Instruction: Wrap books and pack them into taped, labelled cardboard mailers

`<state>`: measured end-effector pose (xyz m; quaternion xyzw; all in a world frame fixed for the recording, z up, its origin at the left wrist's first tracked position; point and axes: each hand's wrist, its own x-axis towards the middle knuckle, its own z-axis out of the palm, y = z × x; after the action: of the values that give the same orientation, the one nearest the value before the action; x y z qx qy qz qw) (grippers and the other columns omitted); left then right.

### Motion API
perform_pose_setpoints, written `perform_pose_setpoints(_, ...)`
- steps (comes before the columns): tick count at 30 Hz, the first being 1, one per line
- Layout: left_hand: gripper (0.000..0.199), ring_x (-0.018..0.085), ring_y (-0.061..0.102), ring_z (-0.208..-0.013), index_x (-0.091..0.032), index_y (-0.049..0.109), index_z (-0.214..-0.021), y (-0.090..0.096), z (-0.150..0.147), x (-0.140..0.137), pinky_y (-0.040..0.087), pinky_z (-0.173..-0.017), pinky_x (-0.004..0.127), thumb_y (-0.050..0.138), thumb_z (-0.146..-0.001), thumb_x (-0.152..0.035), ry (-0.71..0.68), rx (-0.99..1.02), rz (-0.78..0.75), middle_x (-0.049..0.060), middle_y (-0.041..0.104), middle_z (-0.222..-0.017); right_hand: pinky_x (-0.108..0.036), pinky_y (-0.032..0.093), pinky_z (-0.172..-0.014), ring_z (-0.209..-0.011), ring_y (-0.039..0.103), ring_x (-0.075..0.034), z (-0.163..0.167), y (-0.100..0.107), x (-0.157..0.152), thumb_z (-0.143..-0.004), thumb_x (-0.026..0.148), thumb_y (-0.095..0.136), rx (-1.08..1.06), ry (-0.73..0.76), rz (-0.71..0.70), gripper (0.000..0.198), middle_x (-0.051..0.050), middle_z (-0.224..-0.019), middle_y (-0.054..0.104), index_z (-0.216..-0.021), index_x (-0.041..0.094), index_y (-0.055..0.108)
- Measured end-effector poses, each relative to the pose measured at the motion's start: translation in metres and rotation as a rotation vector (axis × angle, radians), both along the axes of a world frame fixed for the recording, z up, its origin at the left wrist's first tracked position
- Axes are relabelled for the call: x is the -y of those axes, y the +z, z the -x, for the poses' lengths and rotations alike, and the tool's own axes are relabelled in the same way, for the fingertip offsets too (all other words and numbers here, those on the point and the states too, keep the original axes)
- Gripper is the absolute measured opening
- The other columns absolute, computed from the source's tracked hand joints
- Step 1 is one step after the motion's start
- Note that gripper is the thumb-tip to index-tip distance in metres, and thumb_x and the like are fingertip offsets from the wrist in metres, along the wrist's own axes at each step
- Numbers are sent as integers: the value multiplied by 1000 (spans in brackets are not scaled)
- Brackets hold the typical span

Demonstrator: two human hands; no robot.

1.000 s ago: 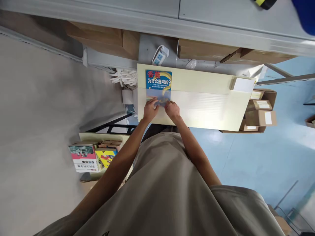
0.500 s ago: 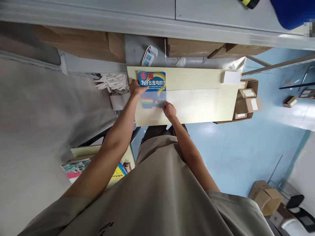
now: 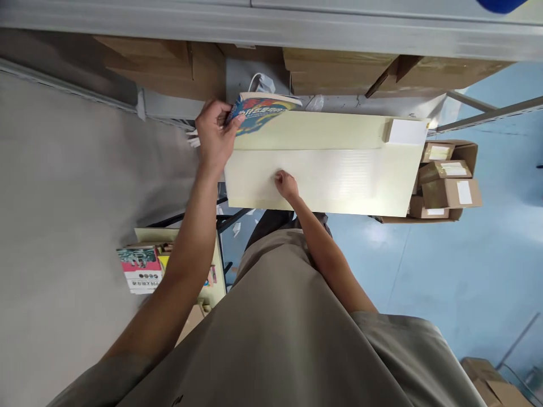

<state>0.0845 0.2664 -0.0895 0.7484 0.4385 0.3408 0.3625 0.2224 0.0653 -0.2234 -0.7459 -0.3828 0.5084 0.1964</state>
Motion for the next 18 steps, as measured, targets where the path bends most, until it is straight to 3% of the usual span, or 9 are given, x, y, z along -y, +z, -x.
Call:
perform_pose_setpoints(3,40,27,77,-110,-22,77,-107,63,-20,31,66,-108,47,75,-116,-61,-29,-125,-103,5,69,-109,-38,64,-113,-123,81,-24,-30,8,4,-106,31,70,-163,-53,-43,51,-16,-140,84,-156,20,65)
perform_pose_setpoints(5,41,27,78,-109,-23,75,-105,83,-32,51,67,-107,48,75,-115,-63,-12,-142,-61,4,68,-105,-37,64,-116,-139,78,-24,-63,19,16,-108,40,71,-257,-102,-127,64,-19,-158,77,-167,22,57)
perform_pose_setpoints(6,43,26,79,-108,-23,74,-105,84,-38,61,67,-106,47,76,-114,-65,0,-130,-2,3,68,-103,-39,64,-117,-145,75,-25,-83,26,24,-109,46,69,-300,-114,-167,66,-19,-164,74,-170,23,55)
perform_pose_setpoints(8,47,26,81,-107,-23,73,-109,67,-51,77,69,-103,46,78,-111,-70,20,-73,164,1,68,-99,-44,64,-120,-150,73,-27,-123,41,47,-113,59,62,-369,-120,-205,67,-17,-168,73,-171,27,55)
perform_pose_setpoints(12,45,25,82,-110,-23,72,-109,-7,-88,113,70,-93,37,85,-105,-66,92,69,498,3,76,-104,-50,69,-113,-138,79,-32,-190,61,96,-110,85,57,-403,-210,-168,74,-13,-149,83,-158,30,67)
perform_pose_setpoints(15,39,25,81,-103,-23,72,-103,-60,-123,144,69,-84,34,89,-102,-58,136,129,730,6,80,-105,-52,71,-109,-124,82,-34,-221,55,123,-93,95,75,-431,-323,-190,81,-12,-129,87,-136,26,75)
perform_pose_setpoints(18,33,25,81,-97,-22,74,-101,-95,-156,168,68,-81,35,92,-97,-49,183,138,888,9,83,-107,-54,72,-109,-119,84,-35,-242,40,139,-78,99,85,-438,-395,-149,86,-14,-126,88,-120,25,75)
